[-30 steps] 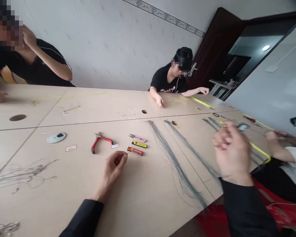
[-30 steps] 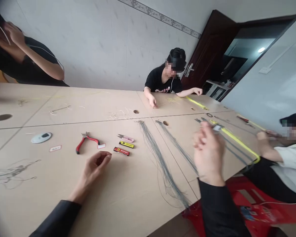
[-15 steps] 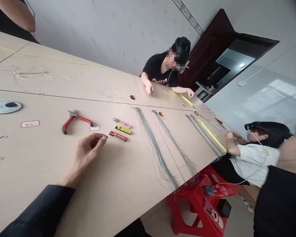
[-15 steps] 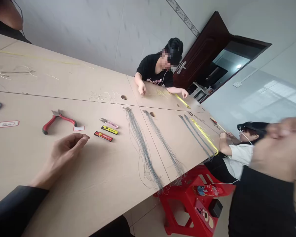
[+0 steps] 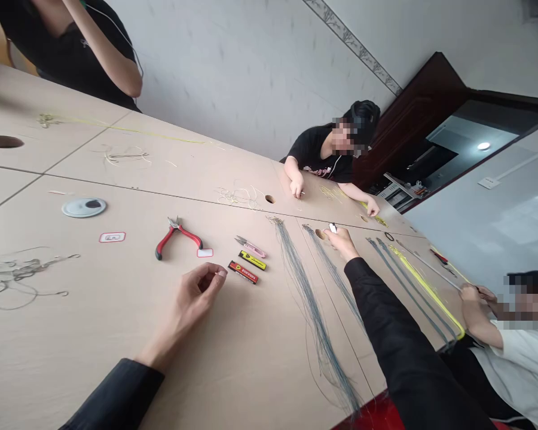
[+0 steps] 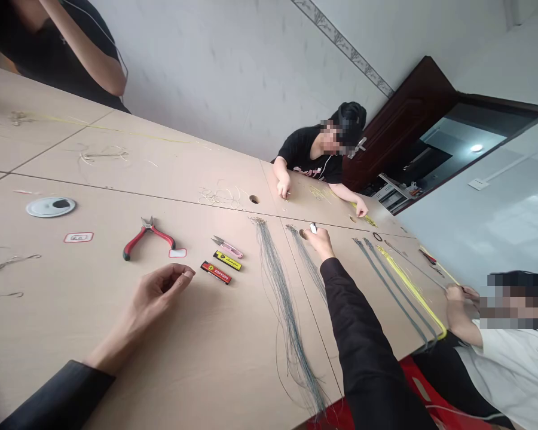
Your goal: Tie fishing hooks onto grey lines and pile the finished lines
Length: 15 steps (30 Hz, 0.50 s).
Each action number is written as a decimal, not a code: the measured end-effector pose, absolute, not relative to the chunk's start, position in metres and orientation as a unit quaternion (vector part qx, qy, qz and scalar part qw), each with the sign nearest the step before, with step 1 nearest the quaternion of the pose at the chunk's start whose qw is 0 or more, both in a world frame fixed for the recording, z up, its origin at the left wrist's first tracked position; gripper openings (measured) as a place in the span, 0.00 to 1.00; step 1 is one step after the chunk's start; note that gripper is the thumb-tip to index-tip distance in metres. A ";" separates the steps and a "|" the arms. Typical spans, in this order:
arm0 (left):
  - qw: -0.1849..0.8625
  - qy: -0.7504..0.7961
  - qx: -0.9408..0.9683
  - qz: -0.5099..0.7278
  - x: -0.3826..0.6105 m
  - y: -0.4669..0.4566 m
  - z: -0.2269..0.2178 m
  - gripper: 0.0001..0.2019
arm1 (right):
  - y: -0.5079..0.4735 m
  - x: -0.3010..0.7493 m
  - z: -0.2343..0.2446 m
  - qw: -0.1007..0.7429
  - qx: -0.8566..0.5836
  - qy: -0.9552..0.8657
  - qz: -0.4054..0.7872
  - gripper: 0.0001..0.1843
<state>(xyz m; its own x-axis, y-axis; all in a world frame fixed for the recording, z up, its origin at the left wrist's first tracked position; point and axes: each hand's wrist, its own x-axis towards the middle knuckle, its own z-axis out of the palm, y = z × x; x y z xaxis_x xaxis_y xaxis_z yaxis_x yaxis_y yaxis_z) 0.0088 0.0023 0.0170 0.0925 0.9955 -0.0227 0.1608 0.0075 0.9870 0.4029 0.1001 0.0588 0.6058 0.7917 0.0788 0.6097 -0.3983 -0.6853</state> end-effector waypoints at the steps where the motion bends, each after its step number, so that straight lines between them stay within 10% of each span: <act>1: 0.483 0.519 0.559 0.431 0.009 0.003 0.015 0.19 | 0.109 0.401 0.057 0.334 -0.830 -0.429 0.125 0.10; 15: 0.483 0.476 0.572 0.461 0.010 0.001 -0.001 0.15 | 0.134 0.344 0.085 0.277 -0.779 -0.559 0.060 0.14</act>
<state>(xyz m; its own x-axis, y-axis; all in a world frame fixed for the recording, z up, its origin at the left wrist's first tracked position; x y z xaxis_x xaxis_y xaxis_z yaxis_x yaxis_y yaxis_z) 0.0105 0.0009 -0.0009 0.1218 0.9902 0.0683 0.0990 -0.0806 0.9918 0.3442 0.1340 0.0850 0.3683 0.9043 0.2159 0.8377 -0.2221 -0.4989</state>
